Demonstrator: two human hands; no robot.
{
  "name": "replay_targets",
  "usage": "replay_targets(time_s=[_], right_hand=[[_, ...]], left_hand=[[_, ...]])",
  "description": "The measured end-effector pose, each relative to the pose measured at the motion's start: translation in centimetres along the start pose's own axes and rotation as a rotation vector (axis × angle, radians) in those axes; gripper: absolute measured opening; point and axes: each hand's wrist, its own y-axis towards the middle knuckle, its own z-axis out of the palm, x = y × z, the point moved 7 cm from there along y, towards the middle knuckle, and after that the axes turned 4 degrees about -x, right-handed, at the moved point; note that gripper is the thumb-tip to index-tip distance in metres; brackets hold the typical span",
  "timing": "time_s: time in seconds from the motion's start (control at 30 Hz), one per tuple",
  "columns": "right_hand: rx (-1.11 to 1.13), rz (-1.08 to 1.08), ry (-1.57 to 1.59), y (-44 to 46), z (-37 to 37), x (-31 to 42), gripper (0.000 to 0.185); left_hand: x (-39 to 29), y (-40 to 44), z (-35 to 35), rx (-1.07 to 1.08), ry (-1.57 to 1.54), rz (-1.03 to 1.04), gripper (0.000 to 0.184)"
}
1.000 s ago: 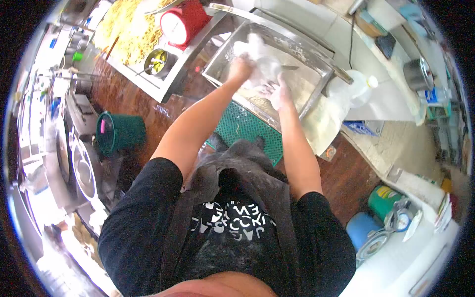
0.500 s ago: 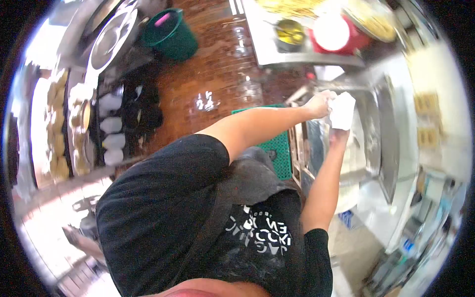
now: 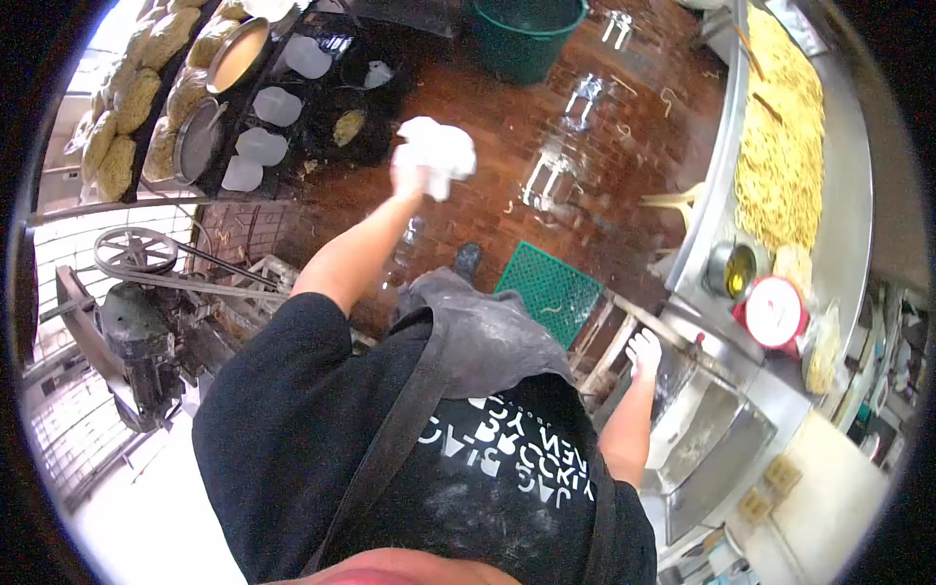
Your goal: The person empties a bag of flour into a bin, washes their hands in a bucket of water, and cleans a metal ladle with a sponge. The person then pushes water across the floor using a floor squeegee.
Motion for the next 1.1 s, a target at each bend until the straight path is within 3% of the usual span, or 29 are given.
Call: replay_targets(time_s=[0.03, 0.07, 0.13, 0.17, 0.2, 0.23, 0.27, 0.3, 0.33, 0.37, 0.4, 0.47, 0.53, 0.6, 0.63, 0.7, 0.77, 0.83, 0.9, 0.97, 1.0, 1.03, 1.07, 1.1], right_hand=[[-0.015, 0.055, -0.037, 0.5, 0.9, 1.0, 0.034], [0.014, 0.063, -0.124, 1.2, 2.1, 2.2, 0.033], [0.102, 0.052, -0.272, 2.2, 4.8, 3.7, 0.029], [0.157, 0.020, -0.335, 2.8, 5.5, 4.7, 0.027], [0.122, 0.004, -0.376, 2.6, 6.1, 6.1, 0.029], [0.094, -0.015, -0.415, 2.9, 6.9, 7.5, 0.032], [0.100, -0.026, -0.405, 3.6, 7.6, 8.6, 0.033], [0.109, -0.033, -0.393, 5.1, 8.4, 8.6, 0.034], [0.157, -0.052, -0.330, 7.6, 8.8, 8.0, 0.034], [0.159, -0.041, -0.332, 8.4, 9.7, 8.7, 0.034], [0.169, -0.025, -0.343, 8.9, 10.7, 9.6, 0.033], [0.247, 0.021, -0.306, 12.0, 12.6, 10.7, 0.031], [0.244, 0.056, -0.383, 14.6, 15.6, 14.8, 0.030], [0.324, 0.081, -0.282, 19.1, 18.1, 18.3, 0.027], [0.375, 0.089, -0.381, 20.9, 20.0, 21.1, 0.025], [0.428, -0.012, -0.512, 23.3, 24.8, 28.4, 0.021], [0.766, 0.323, -0.156, 33.8, 30.1, 30.4, 0.017], [0.780, 0.012, -0.276, 39.6, 37.2, 36.8, 0.015], [0.786, -0.231, -0.369, 41.5, 44.8, 44.7, 0.022], [0.738, -0.876, -0.670, 43.0, 53.1, 51.0, 0.024], [0.755, -0.691, -0.617, 40.2, 56.6, 54.4, 0.027], [0.751, -0.771, -0.702, 38.9, 60.0, 56.9, 0.028], [0.810, -0.671, -0.612, 36.7, 62.8, 59.0, 0.030], [0.905, -0.441, -0.468, 35.4, 65.2, 60.2, 0.031]], left_hand=[[5.9, 4.3, -1.5, -0.156, -0.230, -0.118, 0.025], [8.4, 8.6, -4.0, -0.243, -0.238, -0.047, 0.024], [11.1, 16.1, -8.6, -0.151, -0.334, -0.292, 0.045], [15.6, 17.6, -9.9, -0.179, -0.058, -0.526, 0.048], [19.3, 19.8, -9.2, 0.011, -0.032, -0.598, 0.053], [14.7, 19.0, -11.2, 0.065, 0.061, -0.728, 0.054], [15.2, 20.6, -10.3, 0.325, 0.238, -0.585, 0.050], [13.5, 20.6, -9.7, 0.322, 0.237, -0.425, 0.049], [16.5, 21.5, -6.9, 0.428, 0.350, -0.156, 0.031], [16.5, 19.3, -3.6, 0.691, -0.520, -0.470, 0.026], [16.3, 16.3, -1.2, 0.833, -1.209, -1.040, 0.038], [12.0, 9.5, -1.4, 0.366, -0.351, -0.523, 0.027], [12.6, 1.6, 1.0, 0.744, 0.037, -0.267, 0.012], [16.7, -7.3, 1.8, 1.108, 0.503, -0.290, 0.006], [16.3, -11.9, 0.5, 1.145, 0.382, -1.086, 0.010], [11.4, -12.1, 0.1, 1.415, 0.511, -0.947, 0.007], [9.5, -8.5, 0.4, 1.120, 0.375, -1.027, 0.014], [8.2, -3.3, 0.6, 0.623, 0.162, -1.075, 0.023], [5.7, 2.6, 2.2, 0.303, 0.095, -0.957, 0.028], [6.3, 6.9, 6.3, 0.217, -0.285, -1.042, 0.032], [4.7, 9.2, 8.4, 0.158, -0.372, -1.077, 0.034], [1.6, 12.1, 10.3, 0.104, -0.455, -1.109, 0.036], [-0.5, 14.6, 12.7, 0.119, -0.490, -1.087, 0.033], [-1.6, 17.2, 15.4, 0.141, -0.526, -1.063, 0.030]])
